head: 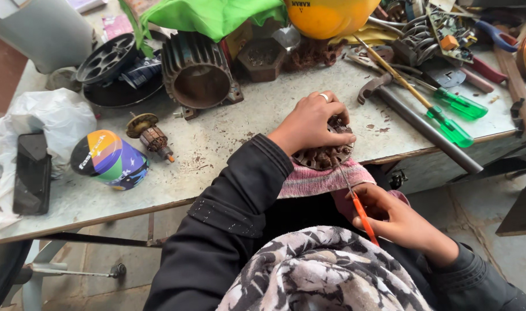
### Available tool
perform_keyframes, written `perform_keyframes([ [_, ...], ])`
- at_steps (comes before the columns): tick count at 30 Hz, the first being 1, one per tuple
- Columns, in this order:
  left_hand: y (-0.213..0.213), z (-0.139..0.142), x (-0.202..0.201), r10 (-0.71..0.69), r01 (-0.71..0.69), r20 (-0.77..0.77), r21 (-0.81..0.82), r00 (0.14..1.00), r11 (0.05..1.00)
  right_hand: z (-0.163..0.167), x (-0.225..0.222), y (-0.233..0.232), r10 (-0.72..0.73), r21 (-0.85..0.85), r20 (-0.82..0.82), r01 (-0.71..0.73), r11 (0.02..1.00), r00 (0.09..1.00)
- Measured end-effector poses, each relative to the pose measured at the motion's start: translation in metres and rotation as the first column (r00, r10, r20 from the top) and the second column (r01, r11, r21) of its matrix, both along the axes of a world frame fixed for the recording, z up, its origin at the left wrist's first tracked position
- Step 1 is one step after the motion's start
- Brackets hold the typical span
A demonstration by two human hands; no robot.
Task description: The person uses a pair of orange-handled scissors to cut and trim copper windings on a circular motor stator. They then use a hammer to tap the stator while holding the scissors in place. The work is performed on a cluttered metal workbench with various tools and motor parts visible.
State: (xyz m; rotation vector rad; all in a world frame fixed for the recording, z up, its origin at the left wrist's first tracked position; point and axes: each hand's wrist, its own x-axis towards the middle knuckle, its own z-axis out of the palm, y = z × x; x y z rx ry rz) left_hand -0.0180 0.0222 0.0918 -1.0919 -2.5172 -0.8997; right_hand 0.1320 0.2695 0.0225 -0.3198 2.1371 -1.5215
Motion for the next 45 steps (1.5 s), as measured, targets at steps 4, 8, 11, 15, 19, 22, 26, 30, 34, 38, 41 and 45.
perform_keyframes([
  [4, -0.011, -0.003, 0.0, -0.034, 0.033, 0.008, 0.108, 0.999, 0.994, -0.018, -0.006, 0.003, 0.01, -0.015, 0.062, -0.009, 1.0, 0.998],
  [8, -0.02, 0.004, -0.003, -0.072, 0.091, -0.081, 0.263, 0.994, 0.961, -0.021, -0.012, 0.003, -0.04, -0.092, 0.012, 0.04, 0.995, 0.999],
  [11, -0.021, 0.012, 0.002, -0.107, 0.122, -0.065, 0.323, 0.992, 0.938, -0.01, -0.015, 0.003, -0.202, -0.083, -0.121, 0.193, 0.978, 0.972],
  [15, -0.016, 0.021, 0.016, -0.28, 0.277, -0.047, 0.363, 0.959, 0.89, 0.011, -0.013, 0.006, -0.392, -0.201, -0.23, 0.351, 0.914, 0.891],
  [19, -0.001, 0.028, 0.037, -0.421, 0.383, 0.022, 0.371, 0.907, 0.846, 0.022, -0.006, 0.004, -0.383, -0.095, -0.656, 0.433, 0.897, 0.65],
  [22, 0.015, 0.029, 0.056, -0.45, 0.405, 0.037, 0.375, 0.892, 0.834, 0.027, -0.004, 0.003, -0.321, 0.056, -0.782, 0.573, 0.818, 0.534],
  [26, 0.027, 0.031, 0.068, -0.403, 0.347, 0.056, 0.411, 0.913, 0.843, 0.035, -0.005, 0.005, -0.274, 0.248, -0.759, 0.653, 0.716, 0.59],
  [30, 0.031, 0.037, 0.067, -0.316, 0.267, 0.044, 0.436, 0.948, 0.86, 0.046, -0.009, 0.007, -0.242, 0.496, -0.632, 0.624, 0.604, 0.736],
  [34, 0.04, 0.045, 0.062, -0.285, 0.245, 0.047, 0.386, 0.957, 0.889, 0.054, -0.014, 0.007, -0.18, 0.255, -0.827, 0.64, 0.725, 0.533],
  [38, 0.046, 0.053, 0.047, -0.266, 0.22, 0.047, 0.435, 0.963, 0.873, 0.06, -0.016, 0.008, -0.187, 0.223, -0.824, 0.609, 0.761, 0.535],
  [41, 0.039, 0.053, 0.031, -0.267, 0.233, 0.008, 0.457, 0.964, 0.858, 0.06, -0.01, 0.017, -0.289, 0.089, -0.81, 0.594, 0.8, 0.511],
  [45, 0.026, 0.043, 0.014, -0.465, 0.401, 0.069, 0.403, 0.883, 0.822, 0.05, -0.018, 0.038, -0.447, -0.101, -0.741, 0.575, 0.812, 0.501],
])
